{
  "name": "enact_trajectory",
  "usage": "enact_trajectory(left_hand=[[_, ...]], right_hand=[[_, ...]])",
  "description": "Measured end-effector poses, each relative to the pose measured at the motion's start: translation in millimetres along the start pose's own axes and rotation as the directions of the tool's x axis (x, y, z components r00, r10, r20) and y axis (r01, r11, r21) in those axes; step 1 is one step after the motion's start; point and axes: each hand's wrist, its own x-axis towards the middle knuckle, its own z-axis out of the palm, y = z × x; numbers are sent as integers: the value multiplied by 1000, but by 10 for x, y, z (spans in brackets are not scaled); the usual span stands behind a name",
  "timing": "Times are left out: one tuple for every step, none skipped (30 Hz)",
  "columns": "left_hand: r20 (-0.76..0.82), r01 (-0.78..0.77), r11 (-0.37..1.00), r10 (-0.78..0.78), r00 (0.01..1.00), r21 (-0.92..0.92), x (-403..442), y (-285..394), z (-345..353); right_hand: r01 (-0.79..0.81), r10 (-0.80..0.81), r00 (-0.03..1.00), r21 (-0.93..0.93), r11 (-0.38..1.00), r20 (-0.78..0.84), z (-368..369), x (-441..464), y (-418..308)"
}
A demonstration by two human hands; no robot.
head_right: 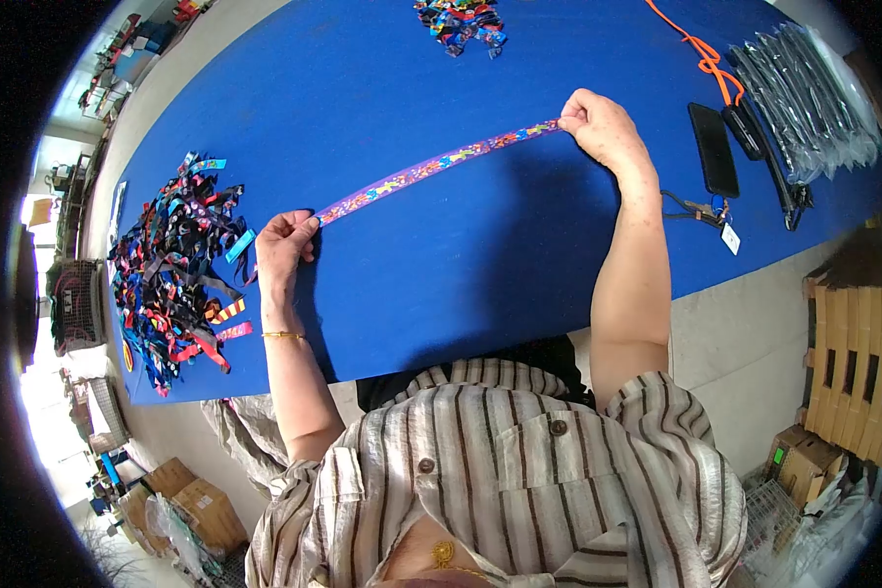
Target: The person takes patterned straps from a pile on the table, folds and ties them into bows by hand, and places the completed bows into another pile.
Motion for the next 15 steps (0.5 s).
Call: enact_trajectory(left_hand=[[-2,9,1000,-9,1000,-1,8,-5,5],[6,7,1000,-7,1000,13,9,-6,4],[14,4,1000,-4,1000,27,12,-4,-3],[19,1,999,-2,1000,41,12,0,-12],[30,0,1000,-1,1000,25,10,0,-18],[37,0,1000,-1,999,9,5,5,-25],[43,1,1000,0,999,-5,-2,8,-42],[58,-3,1000,5,998,-30,-9,11,-58],[73,-8,998,12,997,-57,-13,14,-65],[90,-12,996,20,996,-86,-6,12,-79],[96,-3,993,15,995,-115,14,-19,-92],[99,3,993,9,995,-115,23,-17,-104],[103,8,993,4,995,-115,29,-16,-110],[107,14,993,-1,994,-116,32,-14,-121],[101,17,993,-5,995,-119,26,-3,-133]], right_hand=[[-10,10,1000,7,1000,1,3,-8,-18],[-14,14,1000,4,1000,-4,-2,-22,-33],[-16,16,1000,0,1000,-10,-5,-33,-50],[-17,17,1000,-3,1000,-15,2,-31,-62],[-20,20,1000,12,1000,-8,13,-17,-49],[-21,21,1000,28,999,2,19,5,-19],[-22,22,1000,45,999,12,33,27,11],[-2,2,1000,69,998,-1,59,46,47],[19,-17,1000,93,996,-16,82,60,83],[39,-35,999,114,993,-32,92,77,118],[12,-11,1000,132,991,-7,94,101,150],[-8,9,1000,143,990,-2,92,94,110],[-29,29,1000,153,988,2,72,71,65],[-51,50,999,163,985,6,65,64,28],[-40,40,999,179,983,9,74,77,19]])
